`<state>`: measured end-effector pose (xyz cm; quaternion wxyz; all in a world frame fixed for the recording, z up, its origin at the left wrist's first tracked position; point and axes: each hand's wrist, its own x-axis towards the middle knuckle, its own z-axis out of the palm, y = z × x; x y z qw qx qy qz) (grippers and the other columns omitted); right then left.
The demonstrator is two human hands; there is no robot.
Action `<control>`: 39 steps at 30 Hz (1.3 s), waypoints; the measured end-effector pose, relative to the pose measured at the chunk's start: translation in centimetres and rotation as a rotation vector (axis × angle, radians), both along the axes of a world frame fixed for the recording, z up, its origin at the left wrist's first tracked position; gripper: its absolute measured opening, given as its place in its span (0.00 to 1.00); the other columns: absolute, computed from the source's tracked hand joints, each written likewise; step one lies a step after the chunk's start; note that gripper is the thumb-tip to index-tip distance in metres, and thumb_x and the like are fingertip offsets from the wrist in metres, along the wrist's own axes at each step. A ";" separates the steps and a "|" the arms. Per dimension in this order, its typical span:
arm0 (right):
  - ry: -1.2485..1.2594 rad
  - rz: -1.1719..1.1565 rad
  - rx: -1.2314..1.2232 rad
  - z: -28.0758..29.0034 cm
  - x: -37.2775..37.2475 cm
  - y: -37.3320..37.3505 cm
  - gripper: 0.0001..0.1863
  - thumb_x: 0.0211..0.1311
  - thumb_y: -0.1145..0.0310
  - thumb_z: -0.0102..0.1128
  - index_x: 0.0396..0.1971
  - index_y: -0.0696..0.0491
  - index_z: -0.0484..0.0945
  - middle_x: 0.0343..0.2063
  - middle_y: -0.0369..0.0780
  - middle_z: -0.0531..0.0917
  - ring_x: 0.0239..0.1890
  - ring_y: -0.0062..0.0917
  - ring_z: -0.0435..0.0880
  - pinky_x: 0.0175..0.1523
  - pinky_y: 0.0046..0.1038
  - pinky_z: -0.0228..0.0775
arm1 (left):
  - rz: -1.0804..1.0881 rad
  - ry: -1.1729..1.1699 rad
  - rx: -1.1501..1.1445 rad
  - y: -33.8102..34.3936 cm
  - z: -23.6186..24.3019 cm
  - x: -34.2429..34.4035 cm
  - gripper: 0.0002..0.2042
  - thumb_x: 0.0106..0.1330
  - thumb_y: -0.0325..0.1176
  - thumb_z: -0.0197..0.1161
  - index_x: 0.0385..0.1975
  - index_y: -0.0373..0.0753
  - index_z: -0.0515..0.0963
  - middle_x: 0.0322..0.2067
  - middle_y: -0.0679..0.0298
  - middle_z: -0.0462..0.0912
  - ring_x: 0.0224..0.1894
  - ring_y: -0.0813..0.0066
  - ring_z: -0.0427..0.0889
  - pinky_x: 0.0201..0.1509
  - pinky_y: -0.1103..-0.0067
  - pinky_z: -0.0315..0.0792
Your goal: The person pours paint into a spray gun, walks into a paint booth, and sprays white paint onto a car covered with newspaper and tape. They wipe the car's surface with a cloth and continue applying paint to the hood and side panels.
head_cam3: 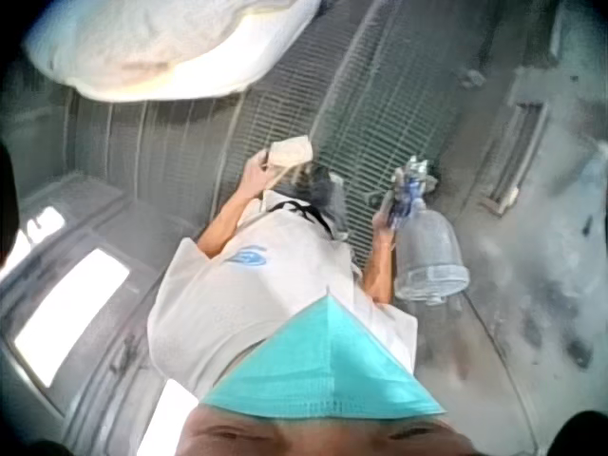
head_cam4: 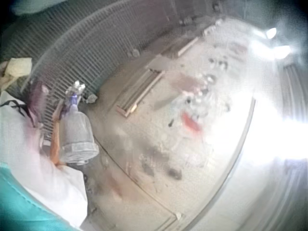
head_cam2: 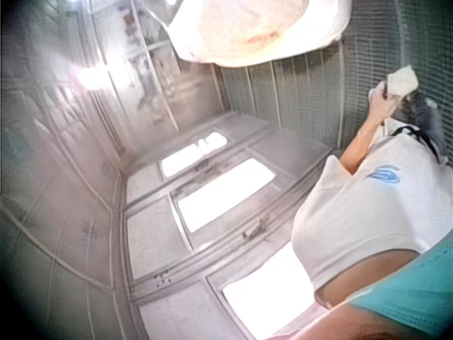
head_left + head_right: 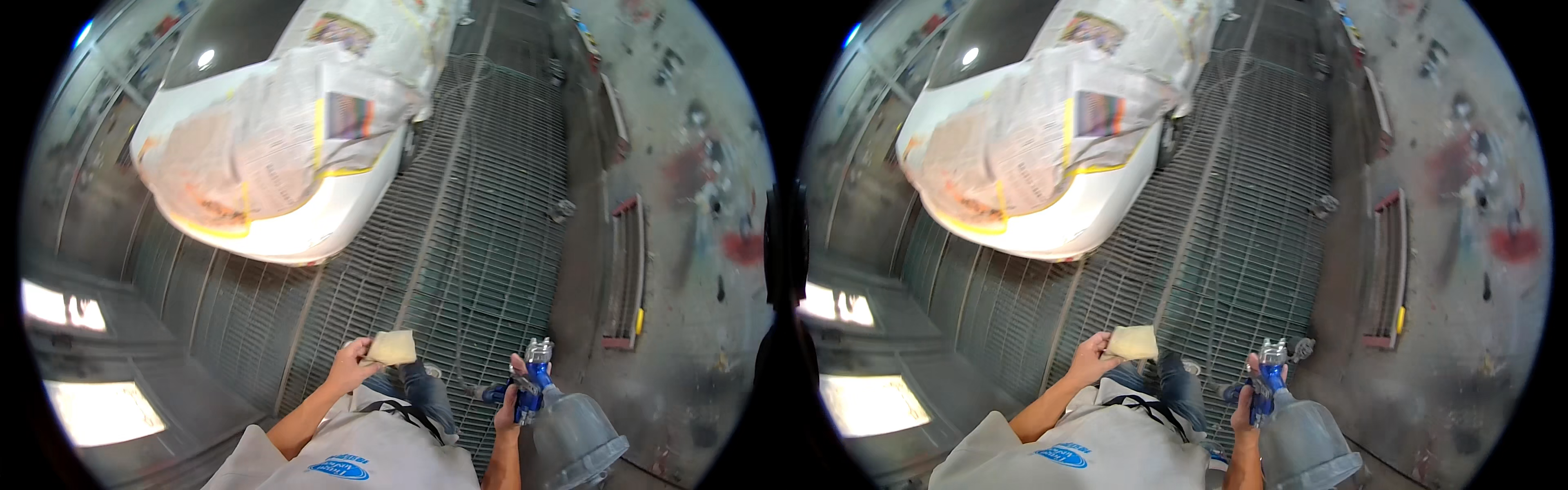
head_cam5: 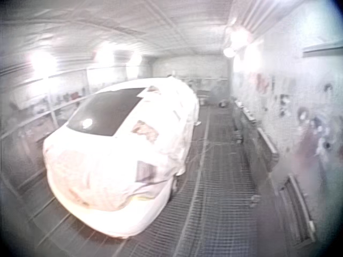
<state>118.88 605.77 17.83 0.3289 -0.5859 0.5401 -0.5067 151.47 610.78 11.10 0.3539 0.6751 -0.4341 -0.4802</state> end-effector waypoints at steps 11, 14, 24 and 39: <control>-0.016 0.151 0.038 -5.7 22.2 2.0 0.34 0.69 0.67 0.51 0.69 0.62 0.47 0.56 0.49 0.74 0.41 0.24 0.78 0.42 0.24 0.75 | 0.719 0.763 0.215 15.8 -4.3 21.6 0.26 0.48 0.17 0.53 0.54 0.29 0.71 0.48 0.53 0.80 0.48 0.60 0.82 0.55 0.68 0.75; -0.053 0.248 0.111 -7.3 26.9 3.5 0.34 0.69 0.72 0.49 0.69 0.61 0.46 0.57 0.50 0.73 0.45 0.25 0.78 0.41 0.24 0.79 | 0.891 0.742 0.150 16.3 -5.2 27.1 0.26 0.50 0.17 0.52 0.54 0.29 0.70 0.49 0.52 0.79 0.49 0.59 0.81 0.55 0.66 0.75; -0.225 1.121 0.613 -21.9 41.6 4.2 0.52 0.59 0.46 0.63 0.72 0.53 0.42 0.47 0.47 0.76 0.47 0.31 0.77 0.29 0.27 0.80 | 1.280 0.623 0.001 21.1 -30.2 32.4 0.21 0.52 0.17 0.48 0.48 0.25 0.72 0.41 0.51 0.81 0.41 0.57 0.83 0.48 0.65 0.79; -0.328 1.683 0.899 -35.4 52.5 6.8 0.30 0.64 0.44 0.55 0.40 0.63 0.71 0.33 0.48 0.78 0.30 0.30 0.81 0.18 0.25 0.79 | 0.921 0.816 -0.087 24.2 -48.9 16.1 0.20 0.56 0.23 0.51 0.50 0.32 0.76 0.44 0.61 0.82 0.48 0.71 0.78 0.55 0.77 0.69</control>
